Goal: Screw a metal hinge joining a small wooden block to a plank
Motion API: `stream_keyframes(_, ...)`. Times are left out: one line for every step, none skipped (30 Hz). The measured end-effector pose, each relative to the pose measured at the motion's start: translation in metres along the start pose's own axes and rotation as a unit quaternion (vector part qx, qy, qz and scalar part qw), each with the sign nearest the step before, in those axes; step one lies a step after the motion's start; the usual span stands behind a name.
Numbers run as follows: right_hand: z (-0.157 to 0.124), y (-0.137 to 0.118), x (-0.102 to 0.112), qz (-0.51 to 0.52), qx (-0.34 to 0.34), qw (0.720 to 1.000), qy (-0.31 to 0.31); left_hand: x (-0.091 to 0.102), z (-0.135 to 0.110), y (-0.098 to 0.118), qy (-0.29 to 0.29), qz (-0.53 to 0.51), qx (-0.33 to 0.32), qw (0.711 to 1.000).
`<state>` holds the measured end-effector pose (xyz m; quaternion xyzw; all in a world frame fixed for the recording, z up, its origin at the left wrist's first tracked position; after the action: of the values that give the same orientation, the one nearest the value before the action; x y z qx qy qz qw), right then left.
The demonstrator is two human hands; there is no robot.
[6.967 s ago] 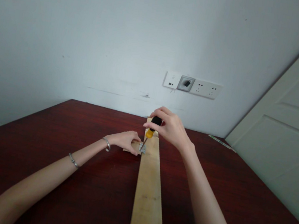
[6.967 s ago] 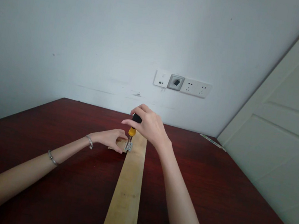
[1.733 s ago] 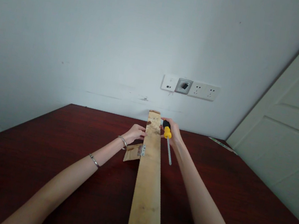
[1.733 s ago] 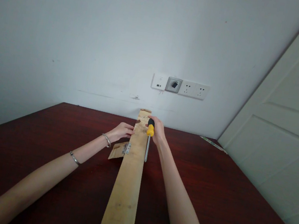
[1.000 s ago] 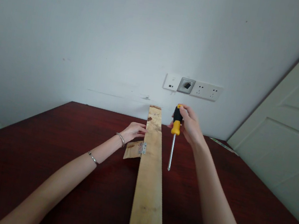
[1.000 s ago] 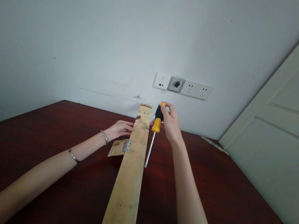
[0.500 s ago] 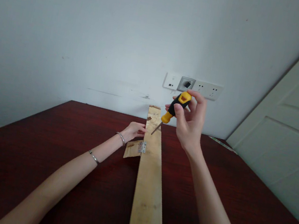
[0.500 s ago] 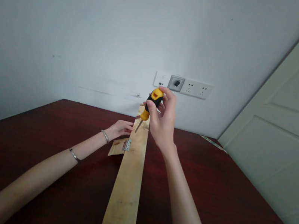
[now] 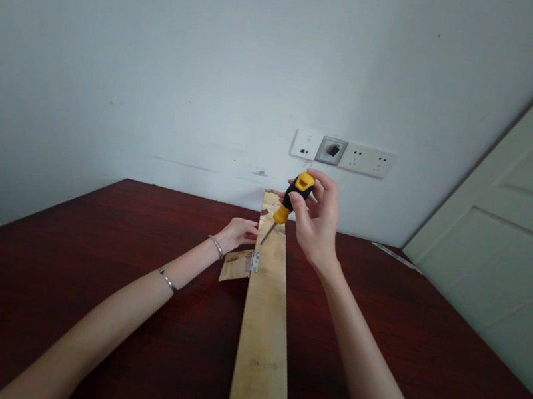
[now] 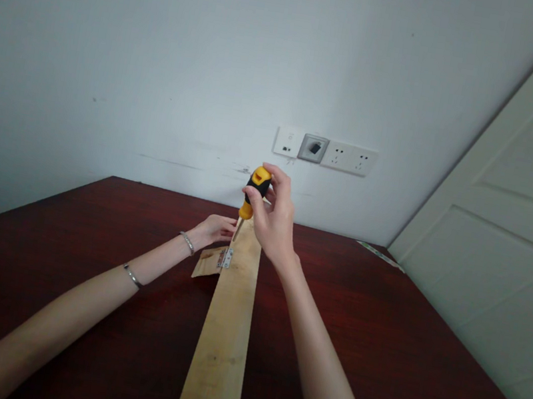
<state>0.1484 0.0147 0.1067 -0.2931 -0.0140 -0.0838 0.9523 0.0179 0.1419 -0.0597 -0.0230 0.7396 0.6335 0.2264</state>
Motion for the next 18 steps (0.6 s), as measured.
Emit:
stream_keyframes(-0.0005, 0.0003, -0.0013, 0.003, -0.005, 1.000, -0.006, 0.0001, 0.0001, -0.0001, 0.000, 0.000, 0.000, 1.000)
stream_keyframes(-0.0010, 0.0009, -0.0028, 0.006, -0.009, 1.000, -0.012, 0.0000, 0.0002, -0.0001, -0.001, -0.001, -0.001, 1.000)
stream_keyframes(-0.0013, 0.0018, -0.0041, 0.010, -0.013, 1.000, -0.017, -0.0001, 0.0002, -0.0001, -0.002, -0.001, -0.002, 1.000)
stream_keyframes(-0.0016, 0.0028, -0.0052, 0.014, -0.015, 1.000, -0.022, -0.0002, 0.0002, -0.0003, -0.003, -0.002, -0.002, 1.000)
stream_keyframes(-0.0019, 0.0039, -0.0061, 0.017, -0.017, 0.999, -0.025, -0.0003, 0.0002, -0.0005, -0.004, -0.002, -0.001, 1.000)
stream_keyframes(-0.0021, 0.0050, -0.0069, 0.018, -0.018, 0.999, -0.028, -0.0003, 0.0002, -0.0007, -0.006, -0.001, -0.001, 1.000)
stream_keyframes(-0.0023, 0.0060, -0.0075, 0.018, -0.018, 0.999, -0.030, -0.0004, 0.0003, -0.0009, -0.007, 0.000, -0.002, 1.000)
stream_keyframes(-0.0024, 0.0070, -0.0081, 0.017, -0.019, 0.999, -0.032, -0.0005, 0.0004, -0.0010, -0.010, 0.001, -0.003, 1.000)
stream_keyframes(-0.0026, 0.0079, -0.0086, 0.016, -0.020, 0.999, -0.035, -0.0006, 0.0006, -0.0012, -0.014, 0.000, -0.006, 1.000)
stream_keyframes(-0.0027, 0.0086, -0.0092, 0.016, -0.022, 0.999, -0.038, -0.0005, 0.0009, -0.0013, -0.016, -0.001, -0.008, 1.000)
stream_keyframes(-0.0028, 0.0090, -0.0097, 0.017, -0.023, 0.999, -0.041, -0.0002, 0.0012, -0.0015, -0.018, -0.003, -0.009, 1.000)
stream_keyframes(-0.0030, 0.0092, -0.0100, 0.020, -0.023, 0.999, -0.043, 0.0003, 0.0015, -0.0019, -0.017, -0.005, -0.008, 1.000)
stream_keyframes(-0.0031, 0.0093, -0.0103, 0.024, -0.023, 0.998, -0.045, 0.0009, 0.0018, -0.0025, -0.015, -0.006, -0.005, 1.000)
stream_keyframes(-0.0032, 0.0091, -0.0105, 0.028, -0.023, 0.998, -0.046, 0.0013, 0.0021, -0.0029, -0.014, -0.007, -0.003, 1.000)
stream_keyframes(-0.0033, 0.0090, -0.0106, 0.030, -0.023, 0.998, -0.047, 0.0016, 0.0022, -0.0030, -0.013, -0.007, -0.003, 1.000)
stream_keyframes(-0.0035, 0.0091, -0.0107, 0.031, -0.025, 0.998, -0.047, 0.0016, 0.0023, -0.0029, -0.013, -0.006, -0.003, 1.000)
stream_keyframes(-0.0036, 0.0092, -0.0109, 0.030, -0.027, 0.998, -0.047, 0.0016, 0.0022, -0.0027, -0.013, -0.005, -0.004, 1.000)
stream_keyframes(-0.0038, 0.0094, -0.0111, 0.029, -0.030, 0.998, -0.047, 0.0015, 0.0020, -0.0025, -0.011, -0.004, -0.005, 1.000)
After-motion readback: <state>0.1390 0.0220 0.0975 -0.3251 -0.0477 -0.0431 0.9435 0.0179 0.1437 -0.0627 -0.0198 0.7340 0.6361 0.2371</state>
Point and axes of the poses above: each hand's wrist, its own z-axis towards the middle knuckle, its own x-axis out of the back of the hand, y = z × x, the point moved 6 cm from there along z, towards the middle knuckle, and after that the axes turned 2 degrees about -x, right-handed, at the moved point
